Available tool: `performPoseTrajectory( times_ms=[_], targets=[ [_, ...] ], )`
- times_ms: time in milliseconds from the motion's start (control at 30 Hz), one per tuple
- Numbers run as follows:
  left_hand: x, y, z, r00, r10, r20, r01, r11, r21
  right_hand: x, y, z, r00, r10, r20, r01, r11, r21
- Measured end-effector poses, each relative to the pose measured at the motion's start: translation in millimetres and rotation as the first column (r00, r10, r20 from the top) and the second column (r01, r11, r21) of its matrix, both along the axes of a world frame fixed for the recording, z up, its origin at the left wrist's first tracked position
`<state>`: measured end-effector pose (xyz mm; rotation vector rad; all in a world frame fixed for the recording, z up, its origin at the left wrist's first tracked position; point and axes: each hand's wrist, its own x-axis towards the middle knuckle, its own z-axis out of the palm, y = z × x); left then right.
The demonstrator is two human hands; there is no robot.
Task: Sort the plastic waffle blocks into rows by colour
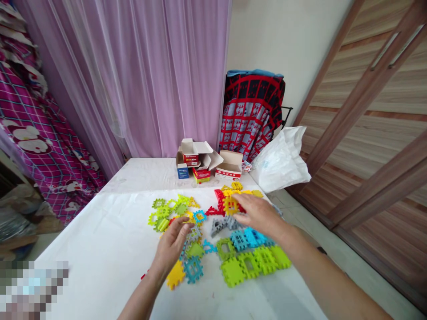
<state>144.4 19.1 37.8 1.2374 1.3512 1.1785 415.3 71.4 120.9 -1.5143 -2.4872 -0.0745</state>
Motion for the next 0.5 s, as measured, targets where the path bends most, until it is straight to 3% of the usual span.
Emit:
performPoseTrajectory(
  times_ms=[67, 167, 267, 333, 500],
  targets=[
    [-36.1, 11.6, -12.7, 0.967, 0.178, -0.182, -0.162, 0.982, 0.098, 36.9, 40.8, 0.9, 0.996, -0.083, 0.043, 0.082, 0.996, 0.018],
    [-88.1, 18.7, -38.7, 0.837, 0.373, -0.400, -0.367, 0.925, 0.097, 80.9, 97.7, -9.1, 0.979, -0.146, 0.139, 0.156, 0.986, -0.059],
    [-116.9, 18.0, -59.1, 0.768, 0.515, -0.381, -0.508, 0.852, 0.126, 96.9, 137.9, -25.7, 0.974, -0.149, 0.170, 0.170, 0.979, -0.116],
    [-123.0, 17.6, -64.9, 0.777, 0.529, -0.341, -0.528, 0.843, 0.104, 94.6, 156.7, -36.1, 0.976, -0.137, 0.168, 0.160, 0.978, -0.133],
    [-130.7, 20.8, -74.7, 0.782, 0.454, -0.427, -0.487, 0.873, 0.034, 80.7, 192.0, -55.2, 0.981, -0.102, 0.163, 0.133, 0.972, -0.194]
  ],
)
